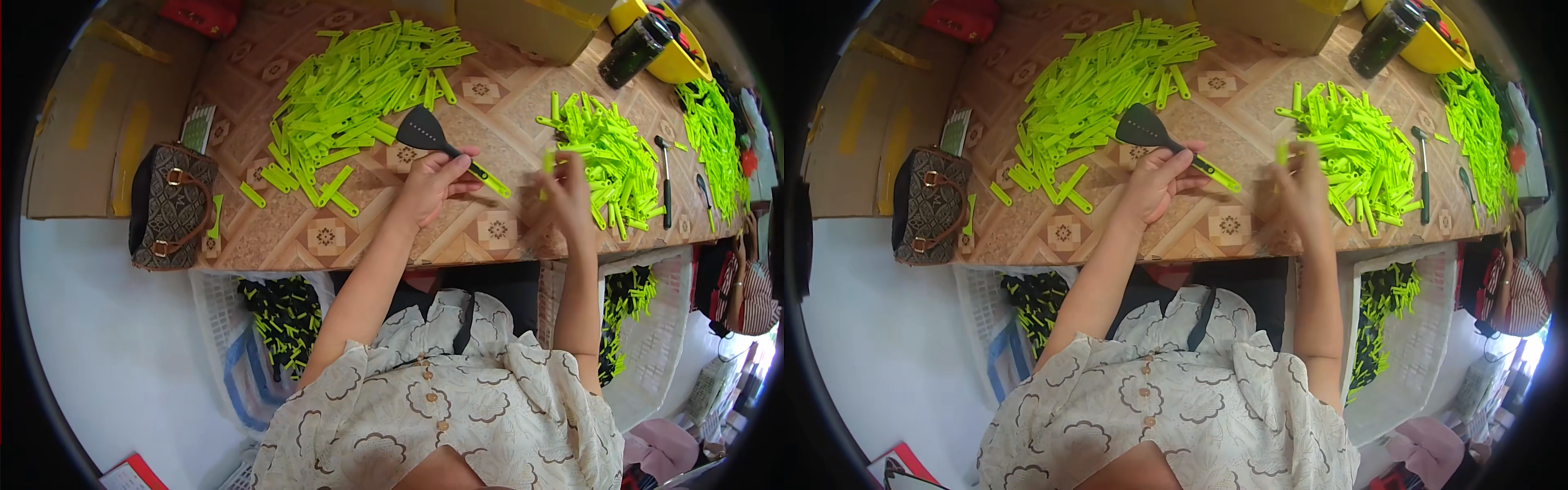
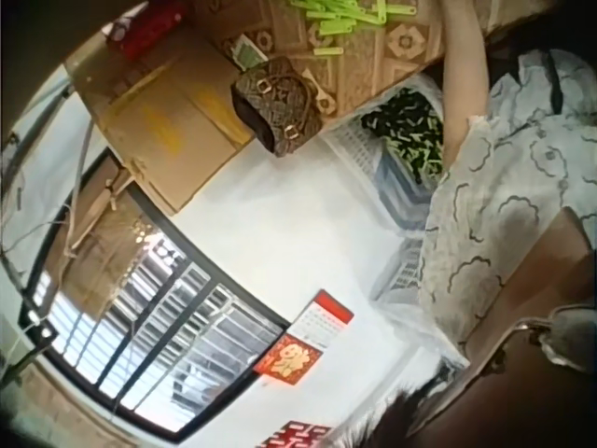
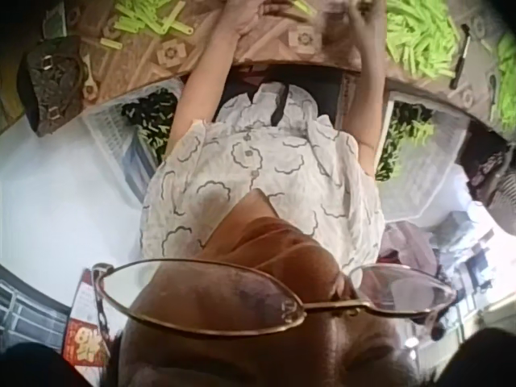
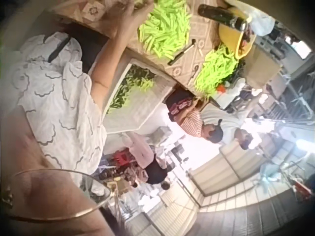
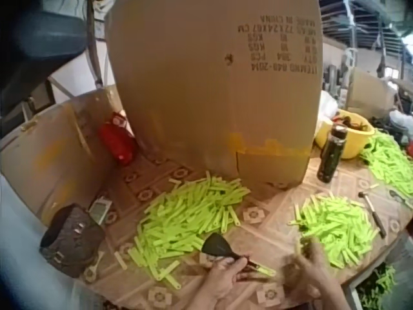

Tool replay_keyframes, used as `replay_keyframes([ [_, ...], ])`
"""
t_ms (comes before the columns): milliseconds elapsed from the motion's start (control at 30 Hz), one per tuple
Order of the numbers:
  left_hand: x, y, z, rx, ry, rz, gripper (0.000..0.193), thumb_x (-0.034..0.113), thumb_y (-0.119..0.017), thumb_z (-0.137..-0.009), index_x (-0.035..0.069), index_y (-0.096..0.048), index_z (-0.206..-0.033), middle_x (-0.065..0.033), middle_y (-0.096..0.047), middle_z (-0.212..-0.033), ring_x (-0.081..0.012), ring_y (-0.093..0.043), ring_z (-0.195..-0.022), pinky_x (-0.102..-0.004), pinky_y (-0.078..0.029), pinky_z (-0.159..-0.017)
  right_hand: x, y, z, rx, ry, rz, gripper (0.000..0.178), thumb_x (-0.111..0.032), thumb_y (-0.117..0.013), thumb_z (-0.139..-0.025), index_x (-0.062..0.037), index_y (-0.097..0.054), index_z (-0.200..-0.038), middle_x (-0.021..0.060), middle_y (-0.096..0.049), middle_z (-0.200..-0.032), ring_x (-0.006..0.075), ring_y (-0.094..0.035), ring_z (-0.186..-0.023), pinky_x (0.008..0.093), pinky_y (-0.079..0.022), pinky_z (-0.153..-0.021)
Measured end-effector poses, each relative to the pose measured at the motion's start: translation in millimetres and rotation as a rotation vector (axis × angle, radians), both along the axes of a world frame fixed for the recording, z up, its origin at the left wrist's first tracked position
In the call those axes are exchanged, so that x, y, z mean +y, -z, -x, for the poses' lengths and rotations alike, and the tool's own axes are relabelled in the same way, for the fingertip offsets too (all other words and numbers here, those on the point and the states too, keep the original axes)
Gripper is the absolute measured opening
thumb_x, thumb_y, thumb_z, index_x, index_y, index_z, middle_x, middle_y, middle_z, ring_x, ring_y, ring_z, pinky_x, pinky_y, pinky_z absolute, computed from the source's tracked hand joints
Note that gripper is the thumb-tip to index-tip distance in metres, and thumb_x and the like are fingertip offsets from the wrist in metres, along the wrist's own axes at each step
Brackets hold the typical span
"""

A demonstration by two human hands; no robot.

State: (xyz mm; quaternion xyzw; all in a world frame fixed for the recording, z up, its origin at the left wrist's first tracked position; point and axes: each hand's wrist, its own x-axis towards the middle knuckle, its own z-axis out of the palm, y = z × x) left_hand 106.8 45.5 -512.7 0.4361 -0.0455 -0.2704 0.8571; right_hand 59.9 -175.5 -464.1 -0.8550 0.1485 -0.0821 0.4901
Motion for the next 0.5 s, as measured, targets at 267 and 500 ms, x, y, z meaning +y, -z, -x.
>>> replay_keyframes([
  [267, -3, -1, -5, 0.076, -0.062, 0.127, 0.026, 0.017, -0.055, -0.095, 0.003, -0.06, -0.117, -0.0097, -0.066, -0.104, -0.0164, -0.065, -0.088, -0.0322, -0.055, -0.081, 66, 5, 6, -0.21, -0.054, -0.962, 0.024, -0.008, -0.055, -0.093, -0.0029, -0.049, -0.115, 0.0091, -0.059, -0.094, 0.0154, -0.065, -0.08, 0.0276, -0.055, -0.071],
  [500, -2, -1, -5, 0.037, -0.069, 0.165, 0.027, 0.015, -0.054, -0.095, 0.004, -0.059, -0.119, -0.0098, -0.066, -0.105, -0.018, -0.065, -0.093, -0.0322, -0.054, -0.084, 73, 12, 2, -0.324, 0.053, -0.867, 0.021, -0.006, -0.055, -0.093, -0.002, -0.052, -0.113, 0.0077, -0.062, -0.09, 0.0121, -0.064, -0.079, 0.0246, -0.055, -0.071],
])
